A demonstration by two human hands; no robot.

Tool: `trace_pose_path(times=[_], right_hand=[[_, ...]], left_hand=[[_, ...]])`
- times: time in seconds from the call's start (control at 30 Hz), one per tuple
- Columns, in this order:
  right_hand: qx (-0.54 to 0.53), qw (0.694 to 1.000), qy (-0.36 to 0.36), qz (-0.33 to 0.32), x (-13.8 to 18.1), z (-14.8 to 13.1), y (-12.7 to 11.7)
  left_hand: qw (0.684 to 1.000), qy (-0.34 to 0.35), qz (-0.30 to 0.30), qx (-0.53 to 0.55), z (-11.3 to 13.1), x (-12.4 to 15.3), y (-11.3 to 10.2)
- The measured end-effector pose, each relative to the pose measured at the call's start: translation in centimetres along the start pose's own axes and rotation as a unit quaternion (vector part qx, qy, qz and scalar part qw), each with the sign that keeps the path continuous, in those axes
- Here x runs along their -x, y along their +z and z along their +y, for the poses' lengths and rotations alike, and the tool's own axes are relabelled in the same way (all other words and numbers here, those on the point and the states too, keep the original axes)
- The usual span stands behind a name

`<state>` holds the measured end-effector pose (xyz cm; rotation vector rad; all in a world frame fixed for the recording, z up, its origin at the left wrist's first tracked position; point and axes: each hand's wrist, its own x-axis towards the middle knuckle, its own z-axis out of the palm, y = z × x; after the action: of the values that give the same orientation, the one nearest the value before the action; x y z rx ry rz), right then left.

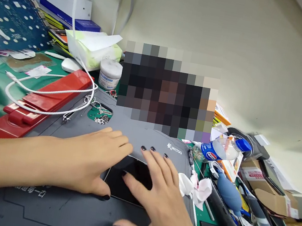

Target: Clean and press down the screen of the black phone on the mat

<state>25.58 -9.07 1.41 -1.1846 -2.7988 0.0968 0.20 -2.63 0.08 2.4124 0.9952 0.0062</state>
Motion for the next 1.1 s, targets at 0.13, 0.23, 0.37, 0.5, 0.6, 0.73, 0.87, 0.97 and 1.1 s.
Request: trace_pose_path(times=[0.13, 0.23, 0.37, 0.5, 0.6, 0.73, 0.87, 0.97, 1.1], right_hand=[[0.018, 0.999, 0.013, 0.048, -0.6, 0.0, 0.4], [0.009, 0.998, -0.016, 0.052, -0.5, -0.1, 0.9], [0.022, 0.998, -0.005, 0.063, -0.5, -0.3, 1.2], [0.015, 0.998, -0.026, 0.062, -0.6, -0.4, 1.2], [0.022, 0.997, 0.002, 0.068, -0.7, -0.5, 1.2], [0.002, 0.999, -0.013, 0.051, -0.9, -0.7, 1.3], [0.007, 0.999, 0.013, 0.038, -1.2, -0.9, 1.5], [-0.022, 1.0, 0.004, 0.019, -1.4, -1.1, 1.5], [-0.024, 0.999, 0.027, 0.008, -1.6, -1.3, 1.4]], left_hand=[[1.0, -0.004, -0.004, 0.001, -0.1, 0.1, 0.1], [1.0, 0.0, 0.003, 0.006, -0.1, 0.2, 0.3], [1.0, 0.005, 0.016, 0.012, -0.3, 0.0, 0.6], [1.0, 0.0, 0.002, 0.016, -0.2, -0.2, 0.4], [1.0, -0.011, -0.017, 0.012, 0.0, -0.1, 0.1], [1.0, -0.013, -0.015, 0.008, 0.2, 0.1, -0.1], [1.0, -0.009, -0.014, 0.006, 0.1, 0.0, 0.0], [1.0, -0.005, -0.007, 0.008, 0.1, -0.1, 0.1], [1.0, -0.005, 0.009, 0.013, 0.1, 0.0, 0.2]])
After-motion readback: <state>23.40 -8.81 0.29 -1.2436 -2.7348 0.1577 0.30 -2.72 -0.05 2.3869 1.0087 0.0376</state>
